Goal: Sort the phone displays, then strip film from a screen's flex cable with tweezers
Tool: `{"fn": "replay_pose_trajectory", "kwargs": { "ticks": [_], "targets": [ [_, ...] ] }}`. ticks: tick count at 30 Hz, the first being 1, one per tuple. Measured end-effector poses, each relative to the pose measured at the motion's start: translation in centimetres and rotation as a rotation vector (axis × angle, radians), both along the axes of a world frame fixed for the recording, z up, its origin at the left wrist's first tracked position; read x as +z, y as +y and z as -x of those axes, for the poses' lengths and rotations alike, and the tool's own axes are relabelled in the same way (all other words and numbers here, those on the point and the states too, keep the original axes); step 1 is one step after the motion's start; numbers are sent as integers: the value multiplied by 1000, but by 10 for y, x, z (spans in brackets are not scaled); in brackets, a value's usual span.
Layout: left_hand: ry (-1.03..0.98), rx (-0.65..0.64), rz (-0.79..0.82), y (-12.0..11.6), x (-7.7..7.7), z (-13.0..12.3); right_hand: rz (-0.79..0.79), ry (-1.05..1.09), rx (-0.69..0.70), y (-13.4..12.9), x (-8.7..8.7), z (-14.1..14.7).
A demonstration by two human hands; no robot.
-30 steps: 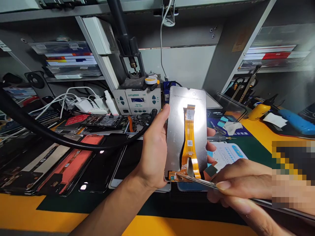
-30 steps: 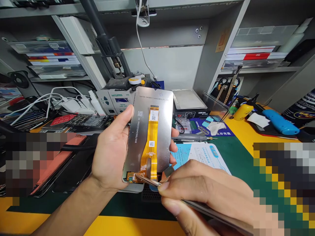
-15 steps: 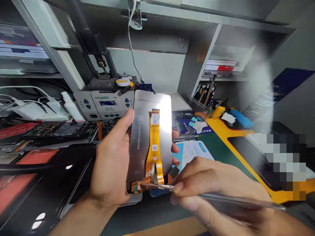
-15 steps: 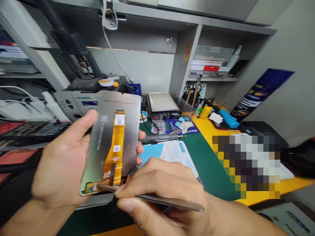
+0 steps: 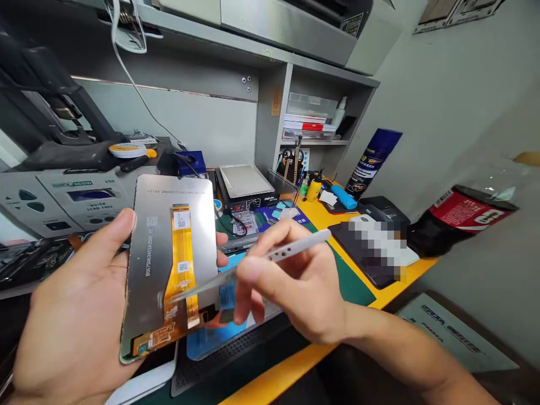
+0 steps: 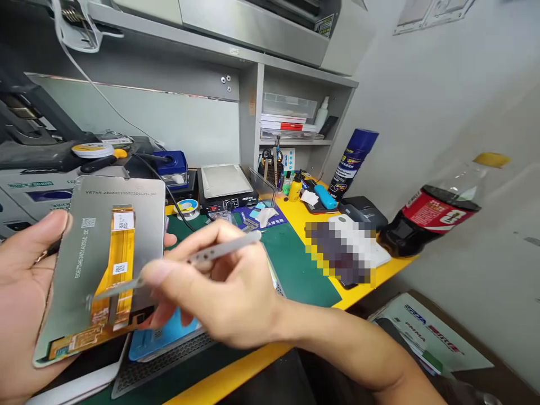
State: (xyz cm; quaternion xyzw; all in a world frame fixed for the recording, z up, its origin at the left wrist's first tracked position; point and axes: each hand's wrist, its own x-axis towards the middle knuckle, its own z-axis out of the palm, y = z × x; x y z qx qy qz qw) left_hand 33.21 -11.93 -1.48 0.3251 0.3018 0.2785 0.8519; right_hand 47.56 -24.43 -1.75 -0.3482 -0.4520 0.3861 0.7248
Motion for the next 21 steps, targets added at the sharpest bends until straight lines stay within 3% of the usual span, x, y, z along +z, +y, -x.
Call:
{"fn": "replay_pose_trajectory", "kwargs": {
  "ticks": [6, 11, 21],
  "targets": [
    [73, 53, -182, -17, 19, -18, 56, 201, 50, 23, 1, -33],
    [0, 114, -327, -14, 10, -20, 134, 248, 142, 34, -2, -44],
    [-16, 69, -327, -12, 7, -18, 212, 220, 230, 41, -6, -55]
  ]
}}
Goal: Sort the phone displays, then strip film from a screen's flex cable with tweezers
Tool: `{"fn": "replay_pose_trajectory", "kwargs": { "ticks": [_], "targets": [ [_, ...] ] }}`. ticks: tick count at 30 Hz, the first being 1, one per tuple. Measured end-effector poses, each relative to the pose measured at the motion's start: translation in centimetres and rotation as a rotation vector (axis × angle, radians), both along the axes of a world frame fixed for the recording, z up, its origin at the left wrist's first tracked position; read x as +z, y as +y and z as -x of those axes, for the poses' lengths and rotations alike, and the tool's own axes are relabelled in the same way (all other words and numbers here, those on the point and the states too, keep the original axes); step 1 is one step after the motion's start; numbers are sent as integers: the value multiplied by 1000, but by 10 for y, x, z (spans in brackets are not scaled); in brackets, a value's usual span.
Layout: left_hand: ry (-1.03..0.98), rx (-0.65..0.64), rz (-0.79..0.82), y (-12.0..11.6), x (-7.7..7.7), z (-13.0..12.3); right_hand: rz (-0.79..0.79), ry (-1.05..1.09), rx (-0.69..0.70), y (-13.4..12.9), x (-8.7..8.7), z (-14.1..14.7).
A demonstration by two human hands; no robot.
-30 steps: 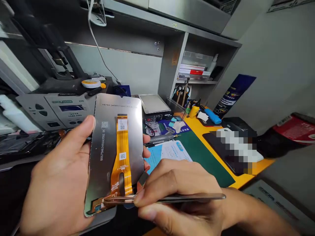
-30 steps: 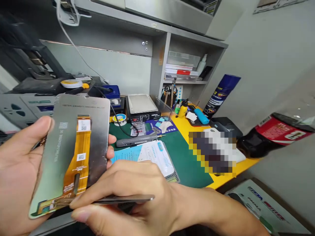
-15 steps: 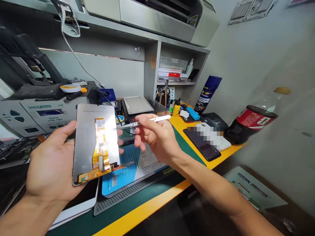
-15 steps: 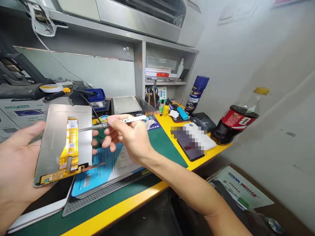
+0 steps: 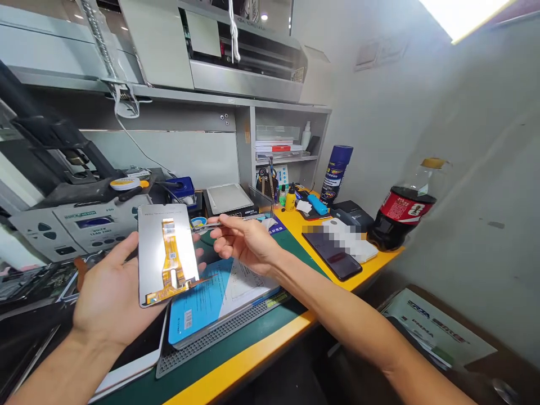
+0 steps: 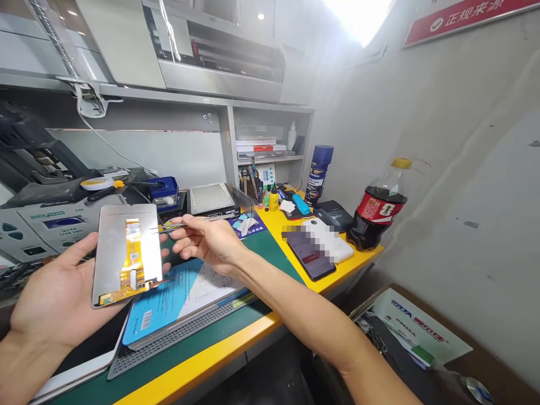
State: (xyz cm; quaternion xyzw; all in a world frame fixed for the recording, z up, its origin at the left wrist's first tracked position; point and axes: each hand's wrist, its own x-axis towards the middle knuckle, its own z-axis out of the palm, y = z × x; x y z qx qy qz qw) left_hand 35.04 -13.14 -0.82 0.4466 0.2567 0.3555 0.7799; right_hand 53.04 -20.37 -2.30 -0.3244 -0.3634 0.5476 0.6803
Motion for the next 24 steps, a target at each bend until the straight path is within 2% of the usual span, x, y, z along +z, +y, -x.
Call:
{"fn": "replay_pose_trajectory", "kwargs": {
  "ticks": [6, 9, 12, 16, 18, 21, 24],
  "targets": [
    [8, -46, 53, 4, -6, -2, -20, -162, -5, -1, -2, 4],
    [-16, -96, 92, 6, -6, -2, -27, -256, -66, -4, -4, 8],
    [-81, -178, 140, 3, 0, -4, -59, -309, -149, -10, -3, 12],
    [-207, -284, 204, 2, 3, -6, -84, -338, -143, -16, 11, 18],
    [-268, -329, 236, 5, -3, -7, -83, -365, -101, -16, 23, 23],
    [-248, -371, 224, 10, -14, -3, -61, -420, -20, -15, 38, 33],
    [-228, -365, 220, 12, -19, 4, -69, -572, -59, -17, 39, 45]
  ]
}}
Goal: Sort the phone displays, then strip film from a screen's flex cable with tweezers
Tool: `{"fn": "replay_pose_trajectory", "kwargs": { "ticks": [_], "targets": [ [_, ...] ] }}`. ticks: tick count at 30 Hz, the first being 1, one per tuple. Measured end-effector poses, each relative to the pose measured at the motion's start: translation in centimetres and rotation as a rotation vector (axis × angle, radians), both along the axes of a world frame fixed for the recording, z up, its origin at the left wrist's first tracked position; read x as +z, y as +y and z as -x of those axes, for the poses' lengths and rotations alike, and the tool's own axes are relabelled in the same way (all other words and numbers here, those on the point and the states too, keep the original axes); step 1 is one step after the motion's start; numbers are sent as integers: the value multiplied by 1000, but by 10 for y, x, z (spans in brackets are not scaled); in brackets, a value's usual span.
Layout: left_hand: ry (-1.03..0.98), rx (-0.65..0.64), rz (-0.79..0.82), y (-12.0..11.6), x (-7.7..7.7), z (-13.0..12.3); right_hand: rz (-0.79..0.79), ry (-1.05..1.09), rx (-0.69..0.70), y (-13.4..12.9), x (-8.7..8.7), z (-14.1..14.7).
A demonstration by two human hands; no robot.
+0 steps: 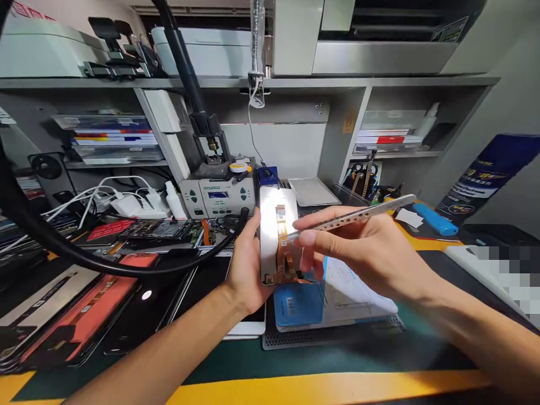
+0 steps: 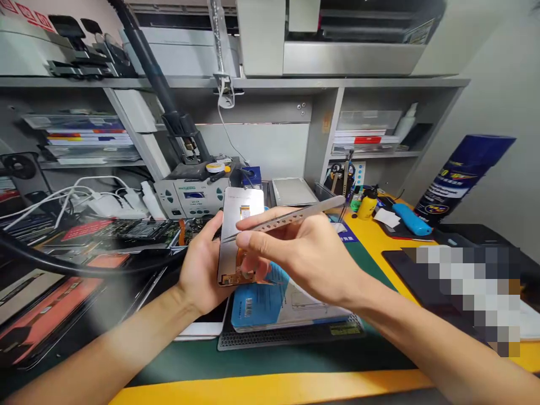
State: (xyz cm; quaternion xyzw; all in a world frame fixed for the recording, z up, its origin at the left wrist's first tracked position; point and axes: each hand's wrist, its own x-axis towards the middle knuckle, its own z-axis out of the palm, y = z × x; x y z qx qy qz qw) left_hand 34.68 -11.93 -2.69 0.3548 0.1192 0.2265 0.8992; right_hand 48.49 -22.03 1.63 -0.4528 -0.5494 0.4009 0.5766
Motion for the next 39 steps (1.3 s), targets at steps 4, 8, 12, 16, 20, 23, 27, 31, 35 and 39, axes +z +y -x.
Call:
{"fn": "replay_pose_trajectory", "kwargs": {
  "ticks": [4, 8, 12, 16, 20, 23, 27, 31, 35, 39],
  "targets": [
    [27, 105, 125, -2, 8, 6, -234, -418, -174, -10, -23, 13],
    [31, 145, 207, -4, 14, 9, -413, -629, -224, -15, -42, 17],
    [62, 123, 184, -2, 12, 10, -499, -729, -202, -14, -44, 15],
    [66, 99, 180, 0, 7, 9, -502, -772, -226, -15, -51, 13],
    [89, 137, 166, -1, 8, 7, -480, -786, -319, -17, -63, 16],
    [98, 147, 163, -4, 11, 6, -480, -795, -348, -17, -67, 21],
    [142, 151, 165, -7, 15, 5, -471, -681, -447, -16, -74, 28],
    [168, 175, 180, -9, 16, 5, -424, -636, -520, -17, -79, 35],
    [170, 181, 187, -9, 14, 5, -383, -670, -555, -19, -78, 36],
    [183, 191, 190, -9, 14, 4, -381, -719, -522, -20, -76, 33]
  ]
}}
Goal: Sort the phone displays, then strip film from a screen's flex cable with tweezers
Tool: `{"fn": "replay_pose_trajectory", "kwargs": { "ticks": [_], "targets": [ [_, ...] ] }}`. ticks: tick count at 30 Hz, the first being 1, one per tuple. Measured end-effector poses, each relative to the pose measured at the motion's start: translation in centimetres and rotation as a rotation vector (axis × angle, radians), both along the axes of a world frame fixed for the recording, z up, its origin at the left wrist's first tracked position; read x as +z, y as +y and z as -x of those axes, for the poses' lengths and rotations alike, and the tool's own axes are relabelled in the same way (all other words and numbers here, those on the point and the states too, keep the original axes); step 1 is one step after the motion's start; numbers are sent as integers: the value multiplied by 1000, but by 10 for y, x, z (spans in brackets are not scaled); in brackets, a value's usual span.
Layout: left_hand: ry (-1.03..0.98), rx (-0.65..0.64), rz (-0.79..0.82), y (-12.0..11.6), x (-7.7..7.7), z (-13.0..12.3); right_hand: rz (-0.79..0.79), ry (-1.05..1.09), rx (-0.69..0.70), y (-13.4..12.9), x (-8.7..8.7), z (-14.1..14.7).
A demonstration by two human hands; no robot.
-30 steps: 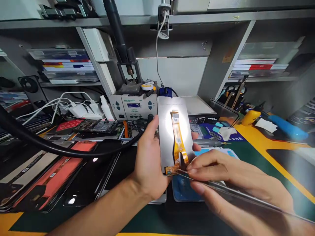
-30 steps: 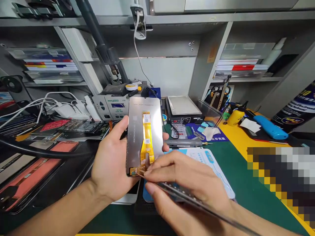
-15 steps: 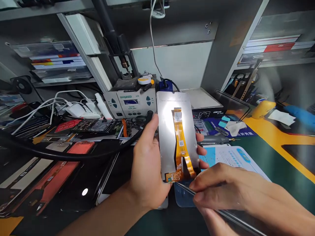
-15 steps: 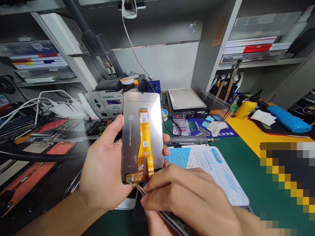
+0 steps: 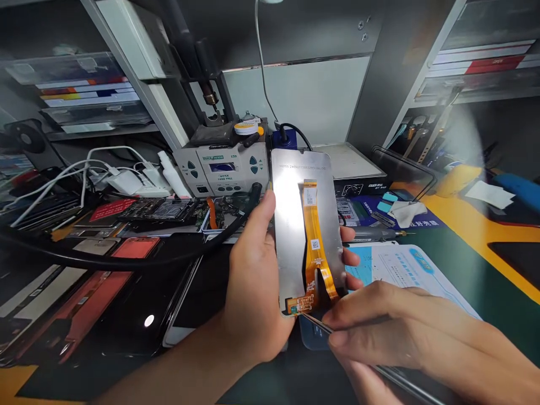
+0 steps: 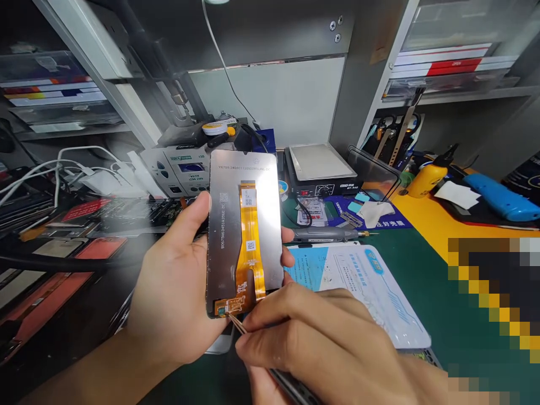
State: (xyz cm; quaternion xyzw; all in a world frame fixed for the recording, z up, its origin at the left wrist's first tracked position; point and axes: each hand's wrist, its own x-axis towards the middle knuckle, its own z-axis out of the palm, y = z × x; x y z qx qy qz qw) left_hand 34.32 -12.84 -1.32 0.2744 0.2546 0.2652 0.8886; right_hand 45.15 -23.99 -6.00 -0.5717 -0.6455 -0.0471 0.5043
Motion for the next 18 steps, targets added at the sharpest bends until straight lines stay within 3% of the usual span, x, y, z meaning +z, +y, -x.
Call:
{"fn": "replay_pose_trajectory", "kwargs": {
  "ticks": [5, 9, 14, 18],
  "targets": [
    [18, 14, 6, -1, 1, -1, -42, -106, 81, 1, -2, -13],
    [27, 46, 18, -2, 1, -1, 43, -314, 236, 0, 4, -27],
    [11, 73, 31, -2, 1, 0, 69, -200, 231, 1, 12, -27],
    [42, 86, 43, -3, 4, 0, 66, -246, 278, 1, 15, -26]
  ]
}}
